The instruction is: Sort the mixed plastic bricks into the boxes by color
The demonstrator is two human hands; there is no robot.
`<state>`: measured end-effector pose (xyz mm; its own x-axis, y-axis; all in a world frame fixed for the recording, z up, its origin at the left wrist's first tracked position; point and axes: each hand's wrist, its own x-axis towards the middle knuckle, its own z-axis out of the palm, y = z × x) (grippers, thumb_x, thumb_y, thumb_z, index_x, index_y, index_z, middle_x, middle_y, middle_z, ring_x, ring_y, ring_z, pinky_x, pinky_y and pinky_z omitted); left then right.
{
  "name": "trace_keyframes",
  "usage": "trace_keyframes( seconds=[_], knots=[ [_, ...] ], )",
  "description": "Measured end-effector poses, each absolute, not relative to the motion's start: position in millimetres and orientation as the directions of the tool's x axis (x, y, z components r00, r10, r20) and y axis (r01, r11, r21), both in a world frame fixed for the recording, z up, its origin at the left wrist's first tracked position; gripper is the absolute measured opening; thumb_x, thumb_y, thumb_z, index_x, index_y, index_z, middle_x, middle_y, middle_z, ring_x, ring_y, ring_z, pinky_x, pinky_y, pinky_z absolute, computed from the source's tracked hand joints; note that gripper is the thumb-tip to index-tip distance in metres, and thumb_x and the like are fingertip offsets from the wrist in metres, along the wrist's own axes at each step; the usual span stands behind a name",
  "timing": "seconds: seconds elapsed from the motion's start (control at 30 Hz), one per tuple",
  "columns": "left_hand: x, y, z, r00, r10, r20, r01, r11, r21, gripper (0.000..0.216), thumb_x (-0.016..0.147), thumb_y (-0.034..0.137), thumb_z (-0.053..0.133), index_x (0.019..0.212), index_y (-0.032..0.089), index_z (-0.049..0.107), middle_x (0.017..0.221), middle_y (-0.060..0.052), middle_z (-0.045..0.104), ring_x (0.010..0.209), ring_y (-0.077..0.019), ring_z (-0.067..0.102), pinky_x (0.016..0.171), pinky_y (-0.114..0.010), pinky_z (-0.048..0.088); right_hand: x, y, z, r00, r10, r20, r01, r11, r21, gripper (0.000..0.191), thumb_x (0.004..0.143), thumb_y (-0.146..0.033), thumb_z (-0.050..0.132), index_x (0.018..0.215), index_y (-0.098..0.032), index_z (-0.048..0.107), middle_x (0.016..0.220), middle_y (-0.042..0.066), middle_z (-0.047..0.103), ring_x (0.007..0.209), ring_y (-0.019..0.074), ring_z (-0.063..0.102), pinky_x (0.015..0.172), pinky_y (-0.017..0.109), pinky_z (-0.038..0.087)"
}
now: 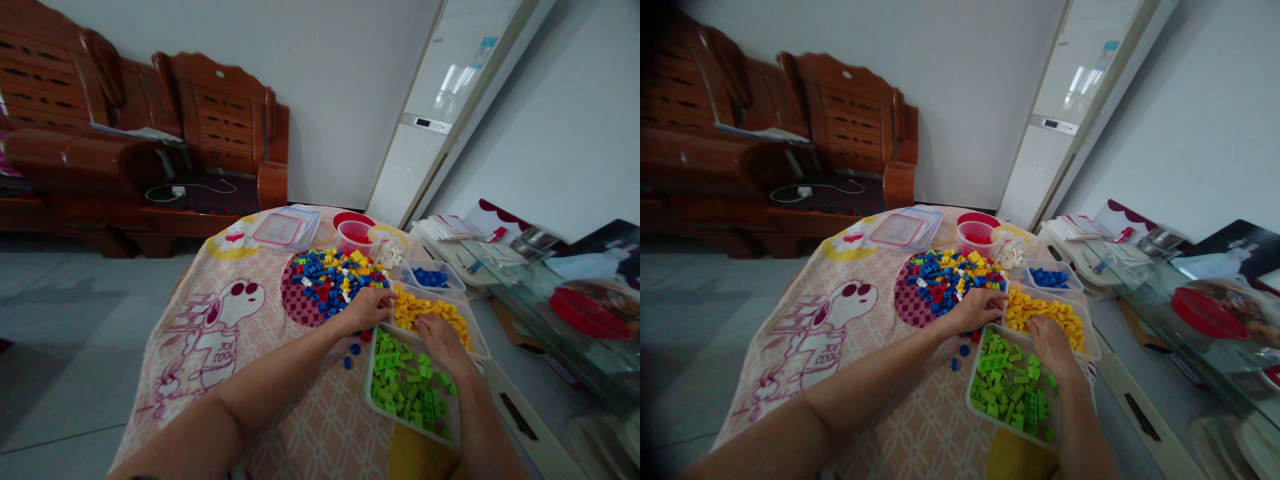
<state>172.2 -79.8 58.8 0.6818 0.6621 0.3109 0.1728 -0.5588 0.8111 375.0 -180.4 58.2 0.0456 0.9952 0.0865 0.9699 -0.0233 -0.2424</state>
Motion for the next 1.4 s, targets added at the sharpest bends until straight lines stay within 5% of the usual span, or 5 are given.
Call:
trace_keyframes(
  seconds=[0.23,0.37,0.5,0.73,1.4],
  knots=[
    [127,-40,83,0.581,0.748,0.321,0.498,-0.638,0.588,0.02,0.076,0.018,0.056,0.086,0.016,0.073,0.084,-0.005,0.072,0.076,-0.0169,0.065,0.076,-0.025,0.049,374,-183,59,0.029,0.992,0.127,0.976,-0.001,-0.217,0.038,0.092,-0.032,0.03,0.072,-0.019,0.06,0.077,0.007,0.066,0.074,0.0189,0.059,0.072,0.029,0.04],
    [92,-16,88,0.465,0.861,0.204,0.789,-0.508,0.345,0.021,0.076,0.018,0.054,0.08,0.013,0.073,0.083,-0.011,0.071,0.083,-0.023,0.066,0.078,-0.03,0.049,376,-182,57,0.011,0.992,0.125,0.981,0.014,-0.193,0.038,0.093,-0.031,0.029,0.073,-0.02,0.06,0.081,0.008,0.067,0.078,0.0192,0.06,0.075,0.029,0.041],
    [73,-7,87,0.398,0.914,0.075,0.888,-0.404,0.221,0.023,0.076,0.018,0.055,0.089,0.01,0.072,0.086,-0.015,0.069,0.089,-0.0265,0.066,0.079,-0.033,0.051,378,-181,55,0.029,0.992,0.121,0.983,-0.006,-0.185,0.037,0.093,-0.031,0.031,0.074,-0.019,0.061,0.084,0.009,0.067,0.08,0.0196,0.06,0.077,0.029,0.041],
    [80,-8,79,0.315,0.946,0.074,0.931,-0.323,0.171,0.031,0.081,0.016,0.051,0.105,0.008,0.068,0.092,-0.021,0.068,0.096,-0.0311,0.066,0.08,-0.038,0.053,377,-182,56,0.004,0.992,0.13,0.983,0.021,-0.184,0.038,0.094,-0.03,0.029,0.074,-0.019,0.06,0.082,0.008,0.067,0.078,0.0185,0.06,0.076,0.028,0.04],
    [85,-8,68,0.206,0.975,0.08,0.968,-0.215,0.131,0.031,0.078,0.023,0.057,0.104,0.009,0.067,0.102,-0.02,0.068,0.095,-0.0317,0.066,0.077,-0.04,0.055,378,-180,55,-0.001,0.993,0.119,0.98,0.024,-0.198,0.038,0.093,-0.032,0.027,0.07,-0.019,0.054,0.078,0.007,0.063,0.073,0.0172,0.057,0.07,0.028,0.037]
  ],
)
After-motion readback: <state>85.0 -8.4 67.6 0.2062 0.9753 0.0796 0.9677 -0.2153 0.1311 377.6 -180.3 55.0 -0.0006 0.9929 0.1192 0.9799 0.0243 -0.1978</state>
